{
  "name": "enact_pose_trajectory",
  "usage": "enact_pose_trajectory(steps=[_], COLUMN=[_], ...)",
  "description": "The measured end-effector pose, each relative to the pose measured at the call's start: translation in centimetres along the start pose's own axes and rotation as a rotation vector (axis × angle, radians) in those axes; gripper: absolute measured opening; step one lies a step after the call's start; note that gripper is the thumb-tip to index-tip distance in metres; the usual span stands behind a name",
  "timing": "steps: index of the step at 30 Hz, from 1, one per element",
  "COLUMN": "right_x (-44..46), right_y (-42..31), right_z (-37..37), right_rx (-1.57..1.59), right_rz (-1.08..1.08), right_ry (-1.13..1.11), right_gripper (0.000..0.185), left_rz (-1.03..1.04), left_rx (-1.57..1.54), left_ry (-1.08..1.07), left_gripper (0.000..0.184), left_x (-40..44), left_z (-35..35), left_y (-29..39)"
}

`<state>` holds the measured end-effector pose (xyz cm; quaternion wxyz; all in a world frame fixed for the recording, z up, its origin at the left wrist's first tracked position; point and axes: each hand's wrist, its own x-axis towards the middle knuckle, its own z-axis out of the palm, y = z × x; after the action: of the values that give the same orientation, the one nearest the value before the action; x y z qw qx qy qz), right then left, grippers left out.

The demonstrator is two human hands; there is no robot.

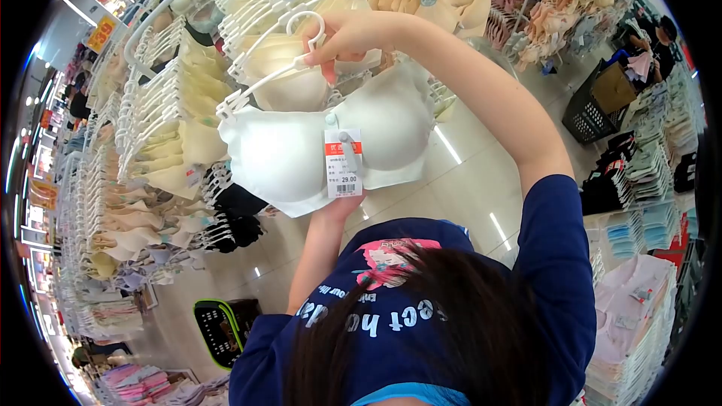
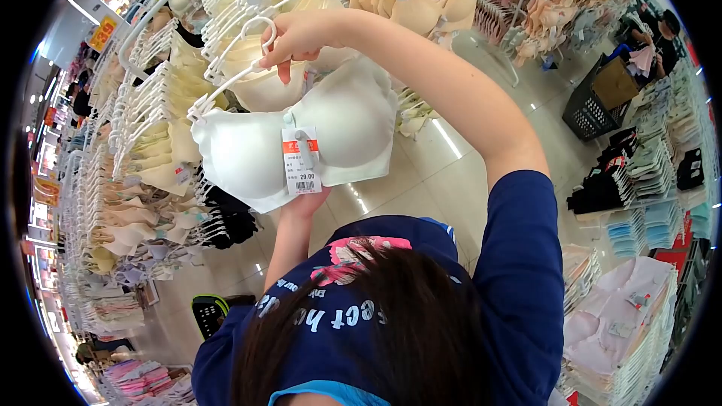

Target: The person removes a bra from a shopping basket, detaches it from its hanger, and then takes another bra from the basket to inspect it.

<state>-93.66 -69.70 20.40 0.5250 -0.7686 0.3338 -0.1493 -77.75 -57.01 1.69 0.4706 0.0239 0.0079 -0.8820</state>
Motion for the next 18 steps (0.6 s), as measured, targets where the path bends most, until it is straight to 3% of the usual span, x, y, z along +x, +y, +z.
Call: enact_pose_trajectory(steps=[2,6,9,11,14,17,18], right_x=[-0.1,-0.6,-1.0,-1.6,-2.0,-1.2,-0.5], right_y=[0.1,1.6,5.4,7.7,13.0,19.5,21.8], right_z=[0.1,0.8,1.5,2.9,5.9,8.3,8.8], right_rx=[-0.011,-0.003,-0.127,-0.121,-0.147,-0.142,-0.145], right_rz=[-0.004,-0.069,-0.197,-0.152,-0.152,-0.087,-0.048], right_ry=[0.007,0.031,-0.086,-0.155,-0.168,-0.154,-0.102], right_gripper=[0.014,0.02,0.012,0.013,0.014,0.014,0.015], left_rz=[0.051,0.023,-0.055,-0.148,-0.298,-0.294,-0.274], left_rx=[0.032,0.097,0.066,0.049,0.152,0.47,0.551], left_ry=[0.146,-0.043,-0.061,-0.014,0.275,0.397,0.544], left_gripper=[0.05,0.052,0.053,0.053,0.051,0.05,0.049], left_x=[0.1,-0.1,-0.4,-0.6,-1.4,-2.9,-3.5], left_z=[-0.3,-0.5,-6.3,-12.7,-19.9,-25.2,-26.0], left_y=[-0.2,-1.4,-1.6,-1.6,-1.0,1.4,1.7])
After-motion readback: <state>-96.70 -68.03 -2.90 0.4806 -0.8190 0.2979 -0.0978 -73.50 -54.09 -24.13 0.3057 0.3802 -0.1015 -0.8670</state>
